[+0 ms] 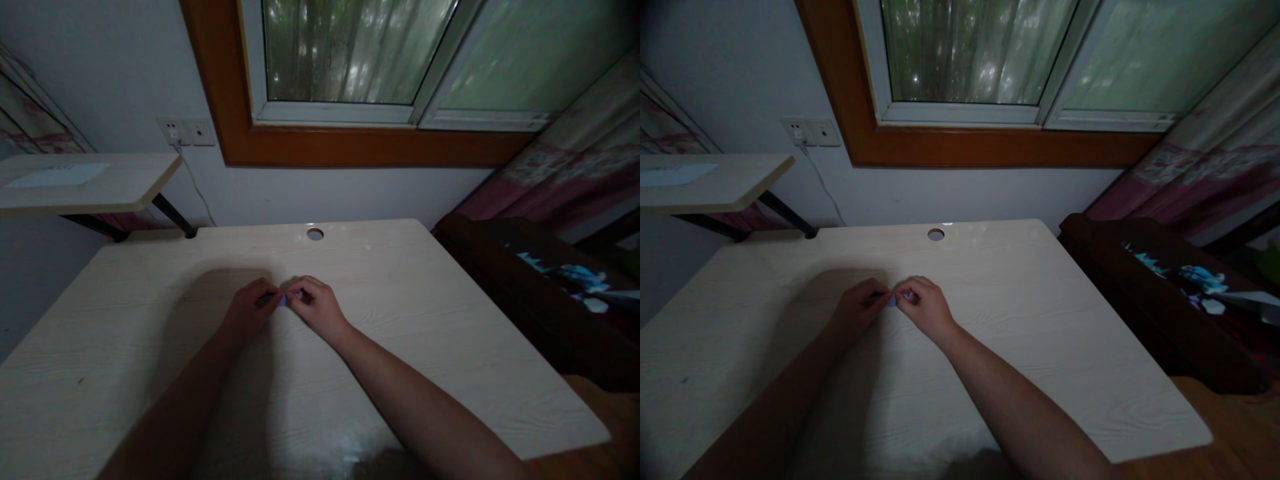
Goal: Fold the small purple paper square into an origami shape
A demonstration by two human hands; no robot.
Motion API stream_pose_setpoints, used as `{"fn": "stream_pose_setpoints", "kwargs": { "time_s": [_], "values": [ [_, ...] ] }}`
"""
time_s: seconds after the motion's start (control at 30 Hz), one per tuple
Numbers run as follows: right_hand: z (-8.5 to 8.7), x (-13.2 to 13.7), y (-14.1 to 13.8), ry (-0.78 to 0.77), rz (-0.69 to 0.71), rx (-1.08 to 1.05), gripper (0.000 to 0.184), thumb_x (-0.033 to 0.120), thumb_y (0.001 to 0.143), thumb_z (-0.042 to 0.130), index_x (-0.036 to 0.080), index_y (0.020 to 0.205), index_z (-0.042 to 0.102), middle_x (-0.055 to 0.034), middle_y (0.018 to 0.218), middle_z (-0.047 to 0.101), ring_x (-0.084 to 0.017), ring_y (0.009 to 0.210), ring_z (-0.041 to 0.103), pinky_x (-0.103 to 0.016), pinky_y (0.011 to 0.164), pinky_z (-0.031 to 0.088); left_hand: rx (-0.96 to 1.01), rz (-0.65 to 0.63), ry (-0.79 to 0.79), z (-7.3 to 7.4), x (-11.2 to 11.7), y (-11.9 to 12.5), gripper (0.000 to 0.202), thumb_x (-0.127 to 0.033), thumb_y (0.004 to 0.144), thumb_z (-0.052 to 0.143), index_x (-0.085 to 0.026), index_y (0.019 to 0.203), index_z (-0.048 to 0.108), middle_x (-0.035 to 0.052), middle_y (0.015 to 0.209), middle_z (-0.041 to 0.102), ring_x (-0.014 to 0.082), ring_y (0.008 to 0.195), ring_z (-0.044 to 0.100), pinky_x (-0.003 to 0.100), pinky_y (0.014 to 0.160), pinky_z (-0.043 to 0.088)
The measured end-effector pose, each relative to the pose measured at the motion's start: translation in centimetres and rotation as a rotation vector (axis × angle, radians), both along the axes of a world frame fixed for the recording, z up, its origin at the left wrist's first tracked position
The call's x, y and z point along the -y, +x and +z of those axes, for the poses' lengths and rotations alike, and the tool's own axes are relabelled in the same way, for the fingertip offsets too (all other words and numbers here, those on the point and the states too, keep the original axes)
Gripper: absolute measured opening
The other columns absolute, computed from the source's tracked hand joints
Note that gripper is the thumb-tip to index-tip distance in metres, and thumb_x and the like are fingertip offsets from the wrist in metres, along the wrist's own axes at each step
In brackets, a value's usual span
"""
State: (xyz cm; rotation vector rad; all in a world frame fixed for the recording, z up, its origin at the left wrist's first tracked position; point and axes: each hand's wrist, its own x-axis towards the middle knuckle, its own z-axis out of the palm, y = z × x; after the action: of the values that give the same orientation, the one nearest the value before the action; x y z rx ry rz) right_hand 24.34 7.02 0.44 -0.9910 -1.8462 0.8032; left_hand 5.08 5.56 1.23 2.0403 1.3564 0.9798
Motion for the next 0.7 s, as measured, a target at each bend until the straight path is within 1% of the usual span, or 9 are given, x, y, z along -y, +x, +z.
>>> {"fn": "stream_pose_setpoints", "kwargs": {
  "time_s": [0.17, 0.3, 0.37, 0.43, 0.53, 0.63, 0.7],
  "values": [
    [-0.11, 0.01, -0.02, -0.052, -0.104, -0.083, 0.008, 0.014, 0.078, 0.063, 0.019, 0.079, 0.07, -0.0007, 0.075, 0.065, -0.013, 0.067, 0.056, -0.025, 0.064, 0.043, 0.049, 0.071, -0.009, 0.07, 0.02, -0.23, 0.015, -0.03, 0.088, 0.062, -0.018, 0.081, 0.065, 0.0006, 0.077, 0.063, 0.0143, 0.073, 0.059, 0.025, 0.07, 0.044],
    [-0.41, -0.32, 0.17, -0.156, -0.211, -0.184, 0.008, 0.021, 0.08, 0.063, 0.019, 0.079, 0.07, -0.0009, 0.074, 0.065, -0.014, 0.066, 0.054, -0.026, 0.063, 0.043, 0.118, 0.157, -0.059, -0.27, -0.05, -0.59, 0.017, -0.033, 0.088, 0.061, -0.018, 0.081, 0.065, -0.0004, 0.076, 0.064, 0.0136, 0.07, 0.058, 0.024, 0.066, 0.043],
    [-0.52, -0.45, 0.22, -0.194, -0.231, -0.22, 0.011, 0.026, 0.084, 0.062, 0.018, 0.082, 0.07, -0.0018, 0.076, 0.066, -0.014, 0.067, 0.055, -0.026, 0.065, 0.044, 0.148, 0.189, -0.068, -0.42, -0.1, -0.66, 0.017, -0.034, 0.088, 0.061, -0.019, 0.081, 0.065, -0.0009, 0.074, 0.063, 0.0132, 0.068, 0.057, 0.023, 0.063, 0.043],
    [-0.51, -0.47, 0.2, -0.185, -0.2, -0.218, 0.015, 0.031, 0.087, 0.062, 0.019, 0.087, 0.071, -0.0028, 0.081, 0.067, -0.015, 0.07, 0.057, -0.027, 0.067, 0.045, 0.15, 0.185, -0.071, -0.46, -0.14, -0.62, 0.016, -0.033, 0.087, 0.061, -0.018, 0.081, 0.065, -0.0008, 0.074, 0.063, 0.013, 0.068, 0.056, 0.023, 0.062, 0.042],
    [-0.29, -0.29, 0.08, -0.125, -0.094, -0.167, 0.016, 0.034, 0.087, 0.064, 0.02, 0.094, 0.071, -0.0033, 0.085, 0.066, -0.015, 0.074, 0.058, -0.027, 0.069, 0.045, 0.14, 0.154, -0.065, -0.32, -0.13, -0.44, 0.015, -0.032, 0.087, 0.062, -0.018, 0.08, 0.065, -0.0003, 0.076, 0.064, 0.0129, 0.068, 0.056, 0.023, 0.063, 0.042],
    [-0.04, -0.12, 0.0, -0.076, -0.019, -0.1, 0.014, 0.032, 0.088, 0.064, 0.021, 0.089, 0.071, -0.0028, 0.079, 0.064, -0.016, 0.075, 0.058, -0.027, 0.069, 0.045, 0.135, 0.13, -0.067, -0.14, -0.06, -0.32, 0.016, -0.032, 0.087, 0.062, -0.018, 0.08, 0.065, 0.0, 0.076, 0.064, 0.0131, 0.069, 0.056, 0.023, 0.064, 0.043],
    [0.04, -0.07, 0.03, -0.072, -0.018, -0.081, 0.013, 0.03, 0.089, 0.063, 0.02, 0.085, 0.071, -0.0025, 0.077, 0.063, -0.016, 0.075, 0.058, -0.027, 0.069, 0.044, 0.133, 0.117, -0.067, -0.04, -0.01, -0.29, 0.016, -0.032, 0.088, 0.061, -0.018, 0.08, 0.065, 0.0003, 0.077, 0.064, 0.0135, 0.07, 0.057, 0.024, 0.066, 0.043]
  ]
}}
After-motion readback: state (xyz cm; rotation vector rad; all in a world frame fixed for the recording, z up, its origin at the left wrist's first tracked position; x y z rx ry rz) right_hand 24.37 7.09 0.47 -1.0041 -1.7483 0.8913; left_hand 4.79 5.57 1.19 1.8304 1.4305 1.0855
